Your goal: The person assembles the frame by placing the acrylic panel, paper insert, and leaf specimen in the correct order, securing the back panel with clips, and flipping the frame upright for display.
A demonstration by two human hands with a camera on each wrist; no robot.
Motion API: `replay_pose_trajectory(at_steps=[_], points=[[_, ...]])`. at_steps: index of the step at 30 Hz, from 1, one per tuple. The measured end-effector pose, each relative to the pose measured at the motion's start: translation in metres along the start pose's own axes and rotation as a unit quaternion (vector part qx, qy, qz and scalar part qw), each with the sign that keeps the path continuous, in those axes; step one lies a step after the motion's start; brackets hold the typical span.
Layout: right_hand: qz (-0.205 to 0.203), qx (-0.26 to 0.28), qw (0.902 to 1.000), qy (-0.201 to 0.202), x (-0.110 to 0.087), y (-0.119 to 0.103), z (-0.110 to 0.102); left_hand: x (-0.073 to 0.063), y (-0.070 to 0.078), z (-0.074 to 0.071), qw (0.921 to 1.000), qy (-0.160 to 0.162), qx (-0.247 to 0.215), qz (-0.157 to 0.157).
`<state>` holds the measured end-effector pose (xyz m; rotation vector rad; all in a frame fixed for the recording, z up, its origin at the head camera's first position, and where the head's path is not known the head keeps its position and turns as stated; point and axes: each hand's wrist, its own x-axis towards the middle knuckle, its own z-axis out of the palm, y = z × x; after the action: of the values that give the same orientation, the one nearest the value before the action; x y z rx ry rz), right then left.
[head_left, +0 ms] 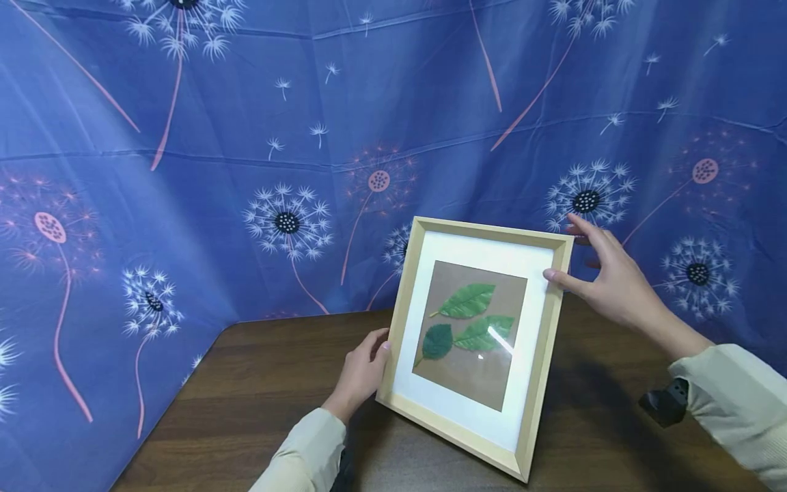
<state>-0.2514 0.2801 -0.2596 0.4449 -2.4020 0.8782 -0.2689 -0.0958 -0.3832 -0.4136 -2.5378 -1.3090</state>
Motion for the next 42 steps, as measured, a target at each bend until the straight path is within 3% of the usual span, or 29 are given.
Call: replay_pose_trajectory(at_steps=[8, 12, 17, 24, 32, 38, 42], points=[[0.025, 0.054, 0.9981, 0.015, -0.031, -0.001, 0.020, 0.007, 0.001, 0.006, 0.9956, -0.004, -0.088, -0.034], [0.036, 0.063, 0.9973, -0.004, -0.045, 0.003, 0.025, 0.008, 0.002, 0.008, 0.9954, -0.011, -0.083, -0.047], [0.024, 0.100, 0.9944, -0.026, -0.054, 0.012, 0.030, 0.006, 0.003, 0.009, 0.9973, -0.014, -0.061, -0.038], [0.001, 0.115, 0.9922, -0.048, -0.045, 0.019, 0.036, 0.000, -0.001, 0.005, 0.9992, -0.004, -0.038, -0.012], [0.010, 0.099, 0.9924, -0.073, -0.030, 0.022, 0.038, -0.011, -0.006, -0.005, 0.9980, -0.025, -0.020, 0.054], [0.017, 0.064, 0.9942, -0.085, -0.016, 0.023, 0.041, -0.017, -0.006, -0.007, 0.9977, -0.031, -0.003, 0.060], [0.024, 0.059, 0.9937, -0.092, -0.007, 0.022, 0.044, -0.021, -0.002, -0.005, 0.9988, -0.031, 0.006, 0.038]])
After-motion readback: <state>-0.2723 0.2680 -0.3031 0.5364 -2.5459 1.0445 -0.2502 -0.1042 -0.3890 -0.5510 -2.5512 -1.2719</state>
